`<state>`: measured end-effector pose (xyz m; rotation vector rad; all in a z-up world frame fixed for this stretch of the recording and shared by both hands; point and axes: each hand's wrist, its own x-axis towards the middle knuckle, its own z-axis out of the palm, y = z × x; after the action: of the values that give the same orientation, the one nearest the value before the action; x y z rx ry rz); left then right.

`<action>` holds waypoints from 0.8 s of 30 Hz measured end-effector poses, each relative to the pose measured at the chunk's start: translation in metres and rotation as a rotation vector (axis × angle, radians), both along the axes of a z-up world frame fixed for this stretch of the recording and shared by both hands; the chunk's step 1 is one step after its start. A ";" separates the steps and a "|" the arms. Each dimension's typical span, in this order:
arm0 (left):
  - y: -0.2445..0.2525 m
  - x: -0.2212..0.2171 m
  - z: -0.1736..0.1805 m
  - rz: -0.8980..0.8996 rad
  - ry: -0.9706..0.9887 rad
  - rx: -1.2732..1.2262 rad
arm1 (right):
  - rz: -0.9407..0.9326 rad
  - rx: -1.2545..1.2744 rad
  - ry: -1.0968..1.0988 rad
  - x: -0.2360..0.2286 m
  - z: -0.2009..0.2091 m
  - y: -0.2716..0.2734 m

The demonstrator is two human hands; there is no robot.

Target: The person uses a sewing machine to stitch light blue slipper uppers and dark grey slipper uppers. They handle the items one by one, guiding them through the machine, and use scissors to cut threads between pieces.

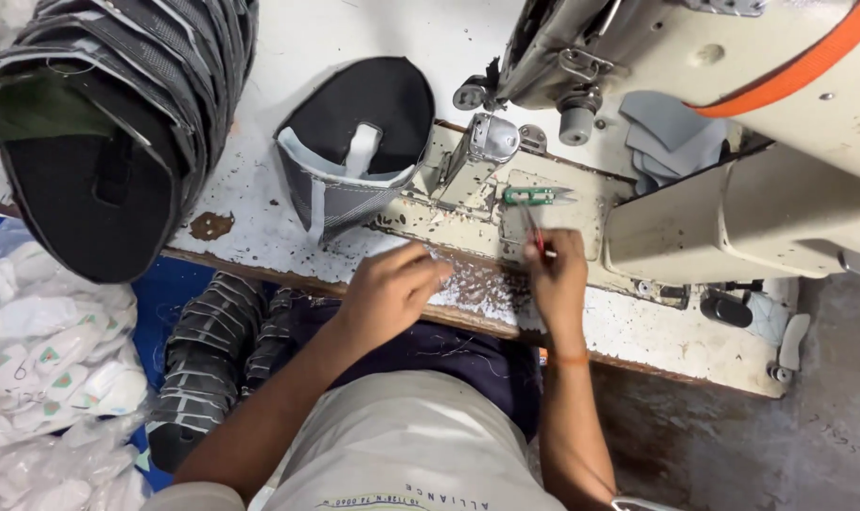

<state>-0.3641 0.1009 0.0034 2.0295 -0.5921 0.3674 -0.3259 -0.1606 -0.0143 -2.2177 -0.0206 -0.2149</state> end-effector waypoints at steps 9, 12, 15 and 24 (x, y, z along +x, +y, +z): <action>-0.004 0.019 0.080 0.039 -0.114 -0.106 | 0.655 1.217 0.515 -0.088 0.049 0.058; -0.006 0.015 0.090 0.043 -0.167 -0.075 | 0.676 1.629 0.782 -0.083 0.047 0.065; -0.004 0.009 0.099 0.037 -0.226 -0.013 | 0.620 1.817 0.961 -0.075 0.048 0.067; 0.001 -0.001 0.106 0.046 -0.287 -0.019 | 0.567 1.756 0.802 -0.059 0.059 0.072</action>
<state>-0.3653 0.1021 0.1094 1.9890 -0.7135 0.6971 -0.3849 -0.0890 0.0448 -0.3705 -0.0097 0.7268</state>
